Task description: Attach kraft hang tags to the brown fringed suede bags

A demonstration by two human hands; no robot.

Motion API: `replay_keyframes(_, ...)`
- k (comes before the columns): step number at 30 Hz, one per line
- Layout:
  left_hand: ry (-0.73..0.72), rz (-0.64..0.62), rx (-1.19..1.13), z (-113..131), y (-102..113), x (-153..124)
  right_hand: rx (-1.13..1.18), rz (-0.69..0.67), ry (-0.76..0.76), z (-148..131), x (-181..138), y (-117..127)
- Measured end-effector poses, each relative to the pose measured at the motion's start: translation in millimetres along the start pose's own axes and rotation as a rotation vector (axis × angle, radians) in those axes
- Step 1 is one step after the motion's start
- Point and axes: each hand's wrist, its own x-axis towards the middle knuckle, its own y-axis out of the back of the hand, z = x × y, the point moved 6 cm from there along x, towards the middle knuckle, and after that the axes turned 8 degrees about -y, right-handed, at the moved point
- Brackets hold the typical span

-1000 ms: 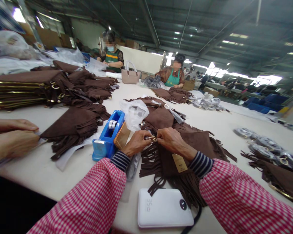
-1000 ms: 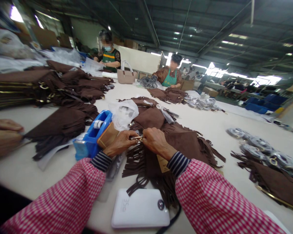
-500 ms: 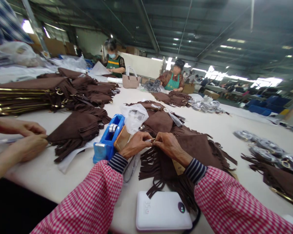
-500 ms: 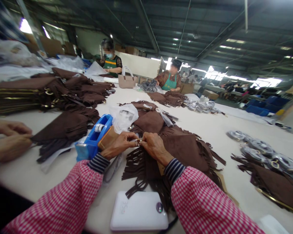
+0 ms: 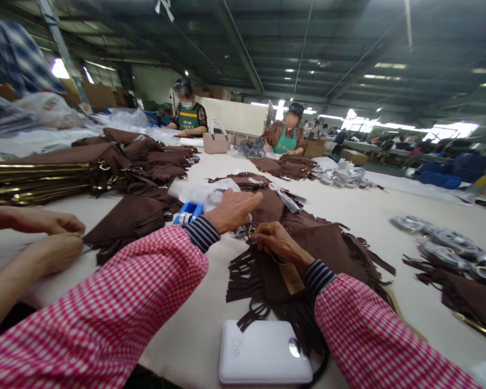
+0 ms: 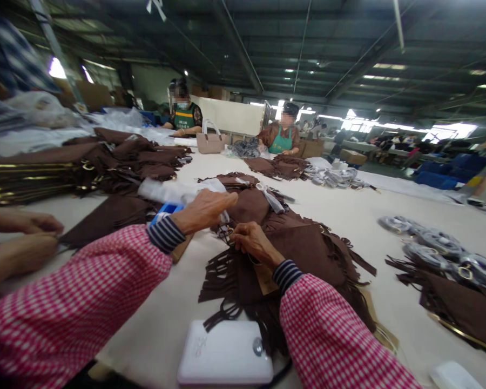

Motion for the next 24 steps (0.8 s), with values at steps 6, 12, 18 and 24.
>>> replay_keyframes(6, -0.078, 0.353, 0.197, 32.7, -1.1, -5.0, 0.135, 0.025, -0.046, 10.7, 3.6, -2.4)
replay_keyframes(12, 0.471, 0.256, -0.618, -7.0, -90.5, -66.2, 0.174, 0.061, -0.102, 10.6, 4.9, -2.3)
replay_keyframes(18, 0.433, 0.166, -1.041, -11.2, -125.8, -62.4, 0.115, 0.068, -0.134, 4.4, 2.4, -1.1)
replay_keyframes(24, 0.485, 0.234, -1.038, -12.1, -114.0, -66.5, 0.017, 0.083, -0.175, 7.9, 6.7, -3.8)
